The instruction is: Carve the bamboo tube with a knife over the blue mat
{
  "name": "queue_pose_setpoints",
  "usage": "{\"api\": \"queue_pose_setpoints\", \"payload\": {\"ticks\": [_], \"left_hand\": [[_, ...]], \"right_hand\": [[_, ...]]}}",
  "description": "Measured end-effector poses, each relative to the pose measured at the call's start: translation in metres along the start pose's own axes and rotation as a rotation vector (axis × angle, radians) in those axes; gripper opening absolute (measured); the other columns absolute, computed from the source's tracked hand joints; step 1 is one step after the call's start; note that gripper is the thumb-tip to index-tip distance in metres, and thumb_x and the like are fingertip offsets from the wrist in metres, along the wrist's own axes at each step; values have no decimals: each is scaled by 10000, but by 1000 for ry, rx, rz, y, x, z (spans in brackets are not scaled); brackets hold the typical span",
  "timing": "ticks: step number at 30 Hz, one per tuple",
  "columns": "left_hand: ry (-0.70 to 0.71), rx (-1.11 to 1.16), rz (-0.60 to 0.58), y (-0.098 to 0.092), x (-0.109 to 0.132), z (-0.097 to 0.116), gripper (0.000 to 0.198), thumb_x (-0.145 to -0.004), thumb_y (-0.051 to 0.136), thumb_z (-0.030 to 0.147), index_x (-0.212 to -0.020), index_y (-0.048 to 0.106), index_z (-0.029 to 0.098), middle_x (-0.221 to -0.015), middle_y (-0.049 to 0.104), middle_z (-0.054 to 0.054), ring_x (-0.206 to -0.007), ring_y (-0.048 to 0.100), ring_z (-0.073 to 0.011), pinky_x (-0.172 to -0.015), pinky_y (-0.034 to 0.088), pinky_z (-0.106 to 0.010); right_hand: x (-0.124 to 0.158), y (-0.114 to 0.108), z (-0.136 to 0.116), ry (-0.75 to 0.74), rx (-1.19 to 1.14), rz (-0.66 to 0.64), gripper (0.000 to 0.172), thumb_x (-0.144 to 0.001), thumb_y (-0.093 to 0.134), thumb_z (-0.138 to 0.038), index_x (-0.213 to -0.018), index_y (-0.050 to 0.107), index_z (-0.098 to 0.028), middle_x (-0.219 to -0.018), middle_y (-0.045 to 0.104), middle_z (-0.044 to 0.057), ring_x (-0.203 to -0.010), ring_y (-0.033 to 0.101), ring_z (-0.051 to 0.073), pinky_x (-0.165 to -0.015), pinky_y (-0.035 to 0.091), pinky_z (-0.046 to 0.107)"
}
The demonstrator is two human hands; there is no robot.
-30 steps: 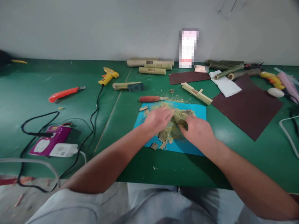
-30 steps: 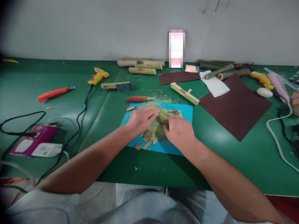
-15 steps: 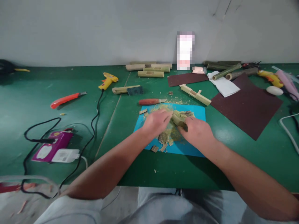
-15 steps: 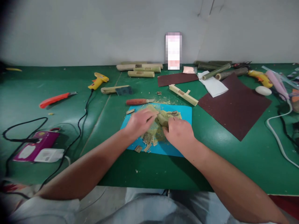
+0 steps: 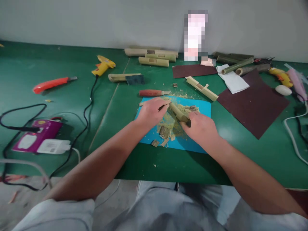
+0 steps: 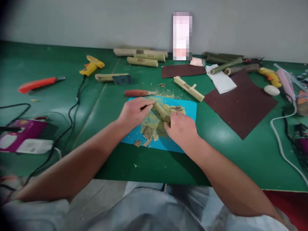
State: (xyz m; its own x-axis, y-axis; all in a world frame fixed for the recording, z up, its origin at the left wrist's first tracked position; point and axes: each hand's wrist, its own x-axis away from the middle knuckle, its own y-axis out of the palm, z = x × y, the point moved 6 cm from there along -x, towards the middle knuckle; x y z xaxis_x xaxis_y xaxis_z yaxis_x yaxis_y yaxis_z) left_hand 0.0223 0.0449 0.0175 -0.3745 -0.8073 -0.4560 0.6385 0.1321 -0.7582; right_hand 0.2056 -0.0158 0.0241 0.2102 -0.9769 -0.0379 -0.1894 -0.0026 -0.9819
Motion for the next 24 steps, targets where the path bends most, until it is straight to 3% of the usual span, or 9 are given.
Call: {"api": "queue_pose_setpoints", "payload": {"ticks": [11, 19, 24], "left_hand": [[-63, -39, 13, 2, -5, -4, 229, -967, 592, 279, -1041, 786, 182, -944, 746, -63, -864, 685, -187, -809, 548, -317], [-47, -68, 16, -2, -9, -12, 249, -992, 568, 304, -1078, 771, 188, -986, 750, -68, -934, 701, -197, -873, 560, -329], [21, -33, -67, 11, -4, 10, 283, -1018, 512, 307, -1033, 765, 182, -1013, 766, -73, -969, 712, -206, -869, 568, -328]], "right_hand": [[0, -2, 0, -1, -21, -45, 256, -970, 561, -398, -1015, 670, -171, -1072, 724, 124, -893, 694, 267, -642, 440, 339], [-1, -1, 0, 10, -4, -66, 257, -978, 557, -396, -998, 670, -166, -1038, 726, 127, -879, 701, 263, -634, 444, 330], [-2, 1, 2, 33, -14, -66, 264, -970, 572, -415, -991, 675, -172, -1060, 736, 126, -912, 703, 269, -656, 444, 332]]}}
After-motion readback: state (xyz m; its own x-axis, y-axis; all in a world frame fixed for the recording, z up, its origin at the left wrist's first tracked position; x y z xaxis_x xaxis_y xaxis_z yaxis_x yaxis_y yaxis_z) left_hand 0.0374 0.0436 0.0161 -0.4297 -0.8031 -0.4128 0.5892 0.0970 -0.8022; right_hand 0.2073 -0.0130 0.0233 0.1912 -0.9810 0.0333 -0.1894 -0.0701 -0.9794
